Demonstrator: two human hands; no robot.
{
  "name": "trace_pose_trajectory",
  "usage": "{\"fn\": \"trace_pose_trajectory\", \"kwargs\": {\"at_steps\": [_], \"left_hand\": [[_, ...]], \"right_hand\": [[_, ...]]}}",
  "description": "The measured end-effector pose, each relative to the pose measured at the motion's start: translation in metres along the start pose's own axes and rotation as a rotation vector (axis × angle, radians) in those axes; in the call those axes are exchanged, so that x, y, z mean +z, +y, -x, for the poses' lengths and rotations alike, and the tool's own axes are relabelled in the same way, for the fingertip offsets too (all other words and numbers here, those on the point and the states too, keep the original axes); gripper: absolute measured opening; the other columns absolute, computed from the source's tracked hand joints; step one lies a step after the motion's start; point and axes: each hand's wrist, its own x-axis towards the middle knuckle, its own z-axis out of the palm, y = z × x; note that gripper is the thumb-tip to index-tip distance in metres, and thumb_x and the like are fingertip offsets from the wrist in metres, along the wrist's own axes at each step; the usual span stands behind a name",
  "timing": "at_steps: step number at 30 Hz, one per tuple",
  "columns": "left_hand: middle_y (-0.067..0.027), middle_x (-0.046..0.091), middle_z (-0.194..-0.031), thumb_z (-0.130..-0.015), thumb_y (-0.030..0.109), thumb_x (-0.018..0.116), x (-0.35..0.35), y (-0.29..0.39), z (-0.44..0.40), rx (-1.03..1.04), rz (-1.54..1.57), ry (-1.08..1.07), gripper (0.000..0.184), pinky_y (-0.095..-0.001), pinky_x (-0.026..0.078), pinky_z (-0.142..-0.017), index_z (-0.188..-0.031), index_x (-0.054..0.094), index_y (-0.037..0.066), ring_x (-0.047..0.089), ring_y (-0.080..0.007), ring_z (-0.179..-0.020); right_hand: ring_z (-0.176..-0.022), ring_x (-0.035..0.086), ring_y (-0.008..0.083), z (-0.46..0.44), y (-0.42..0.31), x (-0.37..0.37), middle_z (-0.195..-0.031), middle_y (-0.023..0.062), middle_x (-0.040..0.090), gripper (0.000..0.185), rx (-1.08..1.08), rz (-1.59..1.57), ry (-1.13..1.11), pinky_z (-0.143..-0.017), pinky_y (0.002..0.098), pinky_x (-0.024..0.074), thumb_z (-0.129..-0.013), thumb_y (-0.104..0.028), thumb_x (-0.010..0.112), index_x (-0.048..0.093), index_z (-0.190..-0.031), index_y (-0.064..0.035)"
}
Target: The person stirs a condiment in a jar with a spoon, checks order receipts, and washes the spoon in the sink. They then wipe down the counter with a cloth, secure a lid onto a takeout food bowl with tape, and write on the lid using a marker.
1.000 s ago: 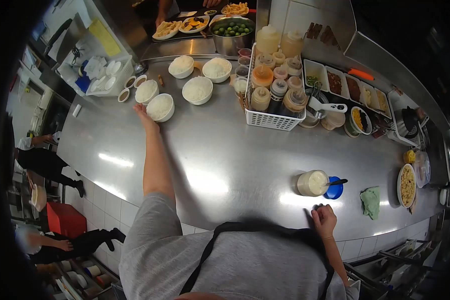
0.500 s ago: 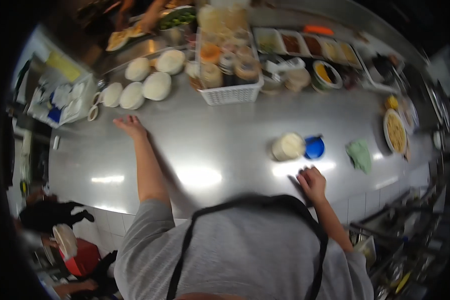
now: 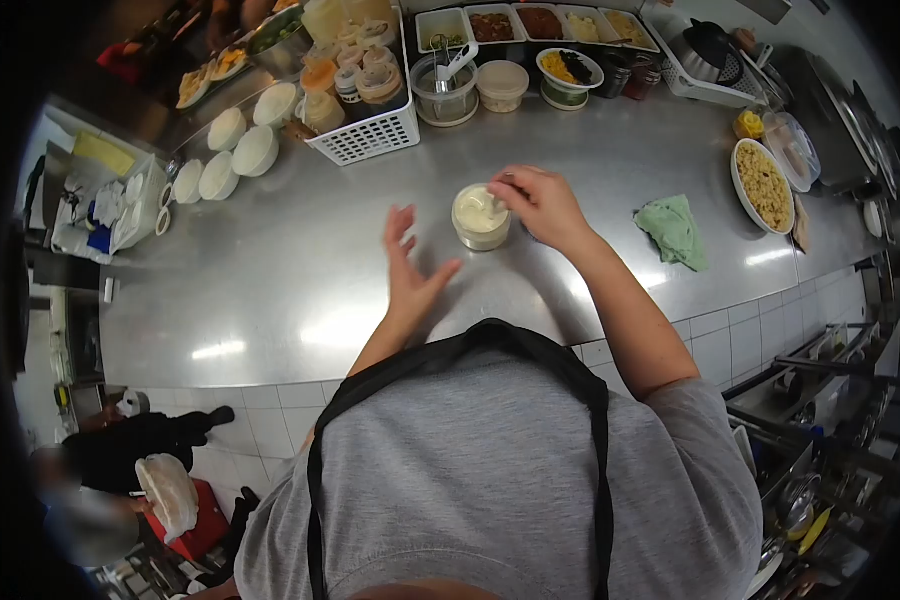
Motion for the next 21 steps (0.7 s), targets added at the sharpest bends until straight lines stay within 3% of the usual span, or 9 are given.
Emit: {"fn": "trace_pose_trajectory", "kwargs": {"at_steps": [1,3,8,11,13,14,17,19,21], "left_hand": [[-0.0178,0.032,-0.131,-0.059,0.026,0.081,0.014,0.005,-0.004,-0.021,0.011,-0.038,0.108,-0.0426,0.027,-0.1,-0.137,0.01,0.003,0.03,-0.0297,-0.123],[-0.0186,0.033,-0.13,-0.058,0.024,0.082,0.034,-0.003,-0.012,0.007,-0.04,-0.043,0.111,-0.0414,0.028,-0.1,-0.137,0.008,0.002,0.033,-0.0303,-0.122],[-0.02,0.037,-0.126,-0.054,0.02,0.084,0.06,-0.016,-0.024,-0.08,0.16,-0.078,0.118,-0.0361,0.033,-0.098,-0.137,0.003,0.001,0.041,-0.0303,-0.117],[-0.0194,0.041,-0.123,-0.053,0.019,0.085,0.064,-0.019,-0.025,-0.07,0.081,-0.074,0.12,-0.0347,0.037,-0.096,-0.137,0.001,0.001,0.046,-0.0288,-0.113],[-0.0197,0.042,-0.122,-0.053,0.019,0.085,0.065,-0.013,-0.03,-0.055,0.094,-0.126,0.12,-0.0349,0.037,-0.096,-0.137,0.001,0.002,0.046,-0.0288,-0.113],[-0.0197,0.042,-0.122,-0.053,0.019,0.085,0.066,-0.01,-0.031,-0.054,0.092,-0.127,0.12,-0.0349,0.037,-0.096,-0.137,0.001,0.002,0.046,-0.0288,-0.113],[-0.0197,0.041,-0.122,-0.053,0.019,0.085,0.075,-0.006,-0.036,-0.062,0.036,-0.165,0.119,-0.035,0.036,-0.097,-0.137,0.003,0.002,0.046,-0.0286,-0.113],[-0.0203,0.041,-0.123,-0.052,0.02,0.085,0.082,-0.011,-0.038,-0.062,0.044,-0.158,0.119,-0.0353,0.036,-0.097,-0.137,0.003,0.002,0.045,-0.0287,-0.113],[-0.0202,0.041,-0.123,-0.051,0.02,0.085,0.08,-0.013,-0.039,-0.054,0.037,-0.162,0.12,-0.0354,0.036,-0.097,-0.137,0.004,0.002,0.045,-0.0288,-0.113]], "right_hand": [[-0.066,0.055,0.0121,-0.001,-0.012,-0.004,-0.075,0.0057,0.058,0.011,-0.007,-0.007,-0.011,-0.058,0.0238,0.0423,-0.083,-0.012,0.058,0.06,-0.087,-0.0016],[-0.067,0.057,0.0187,-0.002,-0.036,-0.014,-0.076,0.0095,0.058,0.013,-0.31,0.161,-0.005,-0.06,0.0269,0.0435,-0.083,-0.014,0.058,0.06,-0.084,-0.0008],[-0.068,0.056,0.0249,-0.002,-0.026,-0.026,-0.075,0.0112,0.058,0.016,-0.303,0.064,0.012,-0.061,0.0301,0.0441,-0.083,-0.017,0.057,0.06,-0.085,-0.0008],[-0.068,0.056,0.0291,-0.002,0.003,-0.021,-0.077,0.0134,0.059,0.02,-0.235,0.141,-0.172,-0.061,0.0331,0.0444,-0.084,-0.02,0.055,0.06,-0.084,-0.0006],[-0.062,0.057,0.0153,-0.009,0.002,-0.031,-0.076,0.0081,0.06,0.018,-0.445,0.295,-0.059,-0.055,0.0278,0.0451,-0.085,-0.015,0.054,0.059,-0.084,0.0021],[-0.062,0.057,0.0153,-0.013,0.002,-0.035,-0.076,0.0081,0.06,0.018,-0.446,0.295,-0.058,-0.055,0.0278,0.0451,-0.085,-0.015,0.054,0.059,-0.084,0.0021],[-0.055,0.056,0.0129,-0.021,0.006,-0.043,-0.07,0.008,0.058,0.021,-0.326,0.245,-0.004,-0.049,0.0266,0.0435,-0.087,-0.019,0.053,0.059,-0.082,0.0012],[-0.049,0.053,0.0099,-0.022,0.013,-0.035,-0.064,0.0067,0.056,0.024,-0.066,0.211,-0.239,-0.045,0.0245,0.0413,-0.088,-0.022,0.051,0.059,-0.079,-0.0001],[-0.047,0.052,0.0088,-0.023,0.014,-0.032,-0.062,0.0055,0.056,0.025,-0.009,0.066,-0.2,-0.044,0.0237,0.0406,-0.088,-0.023,0.051,0.059,-0.079,-0.0009]]}}
